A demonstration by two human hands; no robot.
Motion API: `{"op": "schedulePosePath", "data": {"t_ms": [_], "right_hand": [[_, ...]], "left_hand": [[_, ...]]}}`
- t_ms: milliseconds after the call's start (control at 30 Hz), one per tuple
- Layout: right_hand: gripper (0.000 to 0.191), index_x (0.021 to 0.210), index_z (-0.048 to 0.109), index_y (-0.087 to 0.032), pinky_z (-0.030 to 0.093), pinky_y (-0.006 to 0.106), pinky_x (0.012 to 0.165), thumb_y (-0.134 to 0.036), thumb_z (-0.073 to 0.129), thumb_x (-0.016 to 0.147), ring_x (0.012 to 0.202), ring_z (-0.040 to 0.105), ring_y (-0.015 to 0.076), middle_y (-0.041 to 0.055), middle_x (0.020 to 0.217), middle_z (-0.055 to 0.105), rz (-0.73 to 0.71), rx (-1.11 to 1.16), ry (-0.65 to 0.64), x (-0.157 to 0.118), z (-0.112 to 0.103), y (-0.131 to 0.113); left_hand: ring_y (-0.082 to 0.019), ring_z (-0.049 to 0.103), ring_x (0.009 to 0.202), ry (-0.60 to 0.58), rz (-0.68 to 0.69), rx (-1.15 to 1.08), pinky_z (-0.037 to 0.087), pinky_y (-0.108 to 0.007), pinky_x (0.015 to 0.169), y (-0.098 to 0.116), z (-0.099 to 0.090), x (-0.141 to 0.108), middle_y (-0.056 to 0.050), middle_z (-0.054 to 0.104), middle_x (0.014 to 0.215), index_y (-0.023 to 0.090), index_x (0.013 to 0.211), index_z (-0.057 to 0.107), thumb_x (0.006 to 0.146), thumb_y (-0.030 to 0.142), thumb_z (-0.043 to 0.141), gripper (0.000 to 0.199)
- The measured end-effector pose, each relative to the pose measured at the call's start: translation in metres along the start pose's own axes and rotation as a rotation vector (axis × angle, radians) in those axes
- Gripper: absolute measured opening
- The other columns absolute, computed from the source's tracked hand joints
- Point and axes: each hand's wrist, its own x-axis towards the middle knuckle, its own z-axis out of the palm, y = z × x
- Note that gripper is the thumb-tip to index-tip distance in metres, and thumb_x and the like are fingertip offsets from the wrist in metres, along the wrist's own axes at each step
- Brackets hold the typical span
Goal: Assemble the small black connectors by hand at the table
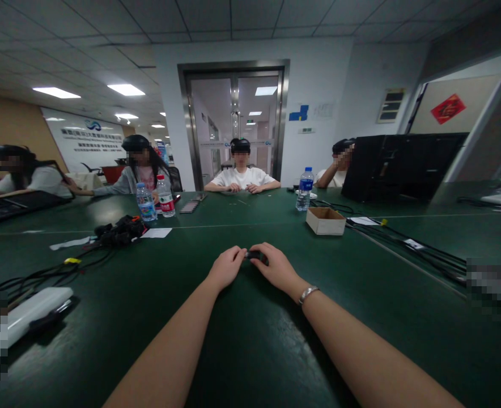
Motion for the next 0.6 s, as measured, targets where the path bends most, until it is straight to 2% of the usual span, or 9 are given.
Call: {"op": "schedulePosePath", "data": {"t_ms": [267,400,500,600], "right_hand": [[0.022,0.104,0.063,-0.021,0.046,0.03,0.076,-0.024,0.059,0.083,0.082,0.057,0.0156,0.0046,0.096,0.063,0.038,0.004,-0.005,0.0001,0.0004,0.0023],[0.023,0.105,0.064,-0.02,0.046,0.031,0.079,-0.024,0.058,0.083,0.087,0.059,0.0167,0.0058,0.099,0.065,0.057,0.022,-0.022,0.0003,0.0007,0.0022],[0.023,0.105,0.063,-0.02,0.046,0.031,0.08,-0.025,0.057,0.084,0.089,0.059,0.0173,0.006,0.102,0.066,0.071,0.028,-0.03,0.0004,0.0006,0.0018],[0.023,0.106,0.063,-0.02,0.046,0.031,0.079,-0.026,0.056,0.084,0.089,0.059,0.0175,0.0057,0.102,0.066,0.076,0.026,-0.034,0.0004,0.0006,0.0018]], "left_hand": [[-0.017,0.058,0.09,-0.016,0.088,-0.238,0.046,-0.029,0.083,-0.0048,0.0008,0.0022,-0.004,0.064,0.097,0.02,0.094,0.059,0.084,0.033,0.051,0.019],[-0.017,0.059,0.091,0.008,0.119,-0.278,0.047,-0.031,0.084,-0.0045,-0.0003,0.0027,-0.004,0.064,0.099,0.02,0.094,0.061,0.078,0.023,0.059,0.017],[-0.017,0.061,0.091,0.012,0.112,-0.337,0.047,-0.031,0.083,-0.0058,-0.0006,0.0037,-0.004,0.065,0.1,0.02,0.098,0.061,0.075,0.026,0.063,0.024],[-0.018,0.06,0.09,0.066,0.043,-0.347,0.047,-0.031,0.081,-0.0077,-0.0008,0.0051,-0.005,0.064,0.1,0.021,0.102,0.06,0.078,0.04,0.061,0.031]]}}
